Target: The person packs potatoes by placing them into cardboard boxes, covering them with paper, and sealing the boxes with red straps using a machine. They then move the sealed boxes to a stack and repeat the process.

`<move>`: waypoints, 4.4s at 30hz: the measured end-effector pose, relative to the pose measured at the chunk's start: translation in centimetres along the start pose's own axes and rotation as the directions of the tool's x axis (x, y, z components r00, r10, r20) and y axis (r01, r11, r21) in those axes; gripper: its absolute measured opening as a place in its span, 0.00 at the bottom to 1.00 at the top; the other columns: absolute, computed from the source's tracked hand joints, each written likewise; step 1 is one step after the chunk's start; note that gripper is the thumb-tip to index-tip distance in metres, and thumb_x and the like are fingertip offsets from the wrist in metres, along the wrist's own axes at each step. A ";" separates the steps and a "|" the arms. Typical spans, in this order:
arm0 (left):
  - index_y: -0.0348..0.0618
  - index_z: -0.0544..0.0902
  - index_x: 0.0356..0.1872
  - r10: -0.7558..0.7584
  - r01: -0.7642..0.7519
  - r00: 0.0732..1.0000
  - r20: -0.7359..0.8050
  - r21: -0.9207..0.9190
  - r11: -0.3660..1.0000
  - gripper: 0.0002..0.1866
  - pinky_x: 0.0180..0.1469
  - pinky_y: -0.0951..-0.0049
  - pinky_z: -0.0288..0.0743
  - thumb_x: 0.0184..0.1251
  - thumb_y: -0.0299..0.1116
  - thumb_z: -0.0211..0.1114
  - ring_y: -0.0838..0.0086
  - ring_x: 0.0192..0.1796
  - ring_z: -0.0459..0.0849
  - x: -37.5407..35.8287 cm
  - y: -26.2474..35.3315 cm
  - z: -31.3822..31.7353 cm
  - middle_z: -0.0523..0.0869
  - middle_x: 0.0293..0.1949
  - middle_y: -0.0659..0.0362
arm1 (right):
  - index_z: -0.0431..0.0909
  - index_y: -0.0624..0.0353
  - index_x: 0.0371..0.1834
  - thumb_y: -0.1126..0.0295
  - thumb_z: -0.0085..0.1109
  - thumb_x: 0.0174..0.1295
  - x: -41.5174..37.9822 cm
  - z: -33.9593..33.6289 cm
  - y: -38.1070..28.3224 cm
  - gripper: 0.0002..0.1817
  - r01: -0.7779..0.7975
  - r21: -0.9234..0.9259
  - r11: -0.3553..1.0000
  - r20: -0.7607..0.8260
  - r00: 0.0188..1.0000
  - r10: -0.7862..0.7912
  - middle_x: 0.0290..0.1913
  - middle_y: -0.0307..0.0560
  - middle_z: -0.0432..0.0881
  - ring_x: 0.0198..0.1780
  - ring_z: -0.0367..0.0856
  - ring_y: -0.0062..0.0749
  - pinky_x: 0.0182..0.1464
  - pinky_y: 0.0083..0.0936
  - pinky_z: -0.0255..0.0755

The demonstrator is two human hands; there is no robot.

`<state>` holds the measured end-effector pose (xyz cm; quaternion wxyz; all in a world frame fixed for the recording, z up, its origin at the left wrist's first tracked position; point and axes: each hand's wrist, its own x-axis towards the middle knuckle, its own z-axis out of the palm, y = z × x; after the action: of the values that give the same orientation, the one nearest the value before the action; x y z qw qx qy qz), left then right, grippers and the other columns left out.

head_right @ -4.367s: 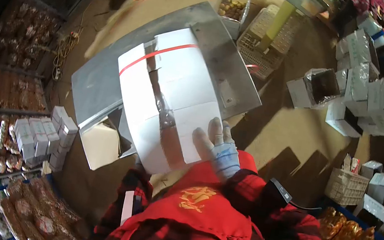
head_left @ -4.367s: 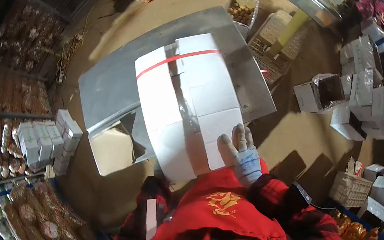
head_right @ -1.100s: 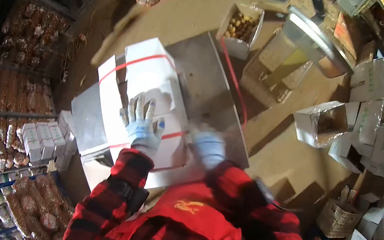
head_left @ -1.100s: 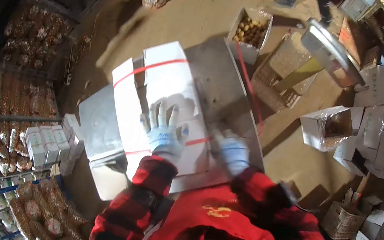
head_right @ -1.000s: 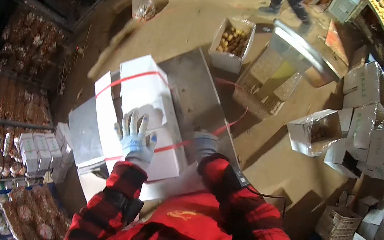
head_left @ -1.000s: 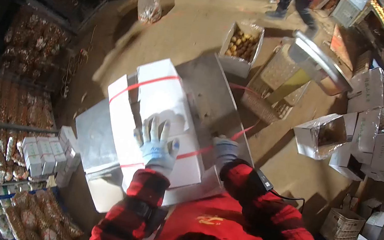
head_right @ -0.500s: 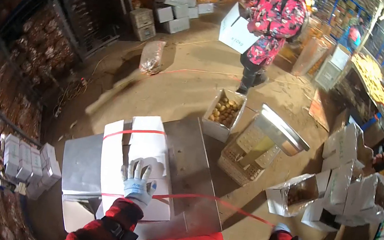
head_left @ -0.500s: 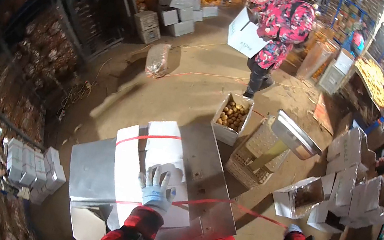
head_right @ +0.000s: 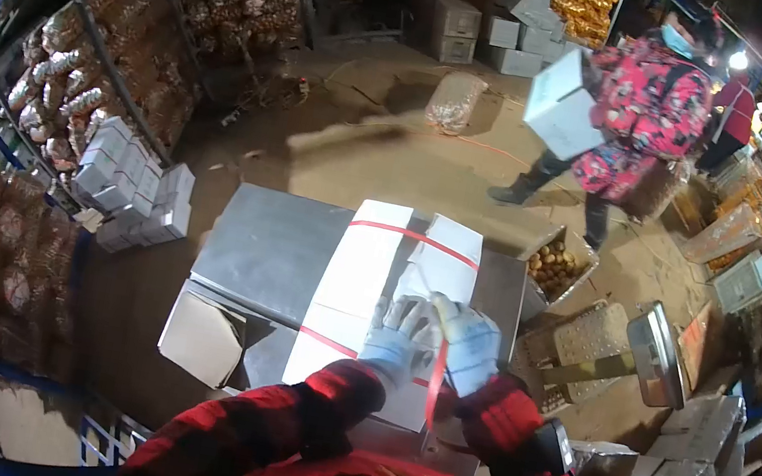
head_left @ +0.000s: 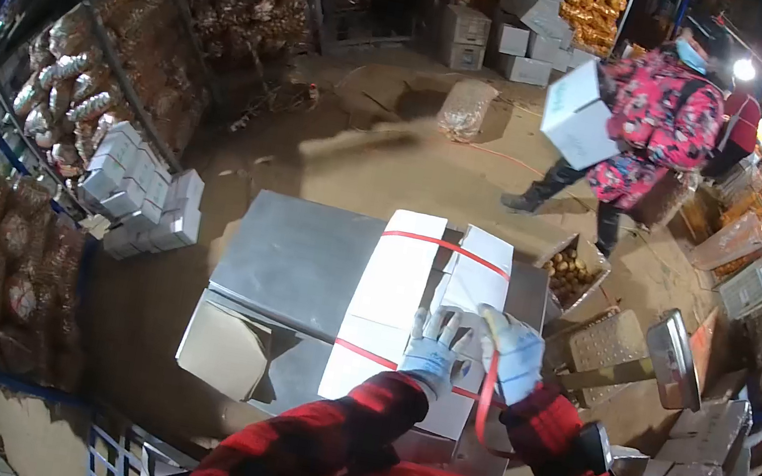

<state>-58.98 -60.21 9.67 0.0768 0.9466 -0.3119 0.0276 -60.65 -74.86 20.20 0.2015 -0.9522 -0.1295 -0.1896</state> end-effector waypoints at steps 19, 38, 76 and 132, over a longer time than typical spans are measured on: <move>0.44 0.73 0.56 0.040 -0.043 0.999 -0.029 -0.126 0.991 0.28 0.70 0.46 0.36 0.53 0.44 0.60 0.56 0.71 0.52 1.6 0.3 0.5 0.62 0.67 0.52 | 0.75 0.59 0.48 0.60 0.49 0.67 -20.6 2.8 11.7 0.16 -0.603 0.779 -0.168 0.452 0.355 0.819 0.39 0.46 0.82 0.37 0.81 0.30 0.38 0.25 0.73; 0.53 0.67 0.63 0.162 -0.160 0.987 -0.009 0.136 0.978 0.31 0.68 0.47 0.42 0.55 0.43 0.57 0.52 0.69 0.55 2.4 2.1 0.8 0.60 0.67 0.51 | 0.79 0.58 0.42 0.74 0.58 0.54 -19.4 14.0 12.2 0.11 -0.957 0.285 0.050 0.393 0.164 0.905 0.35 0.44 0.83 0.39 0.79 0.30 0.42 0.27 0.72; 0.48 0.72 0.59 -0.134 0.104 0.978 -0.160 -0.186 0.977 0.25 0.69 0.51 0.46 0.57 0.32 0.56 0.53 0.66 0.60 -2.8 -5.1 -2.9 0.67 0.62 0.52 | 0.79 0.44 0.48 0.69 0.61 0.50 -13.9 8.7 0.6 0.19 -0.469 0.045 0.882 -0.042 0.881 0.471 0.55 0.50 0.69 0.56 0.67 0.47 0.56 0.38 0.64; 0.50 0.82 0.47 -0.495 0.114 0.782 0.379 -0.867 -0.485 0.15 0.40 0.74 0.73 0.59 0.39 0.61 0.76 0.38 0.79 -26.7 8.6 9.1 0.84 0.37 0.65 | 0.61 0.67 0.64 0.85 0.44 0.50 4.7 -1.3 -4.5 0.32 -0.041 0.489 0.871 0.600 0.740 -0.302 0.62 0.54 0.67 0.62 0.67 0.33 0.64 0.26 0.59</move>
<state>-85.57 -52.86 -0.85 0.8450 0.4983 0.1245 -0.1490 -58.31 -70.62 24.75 0.3534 -0.8661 -0.3029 0.1821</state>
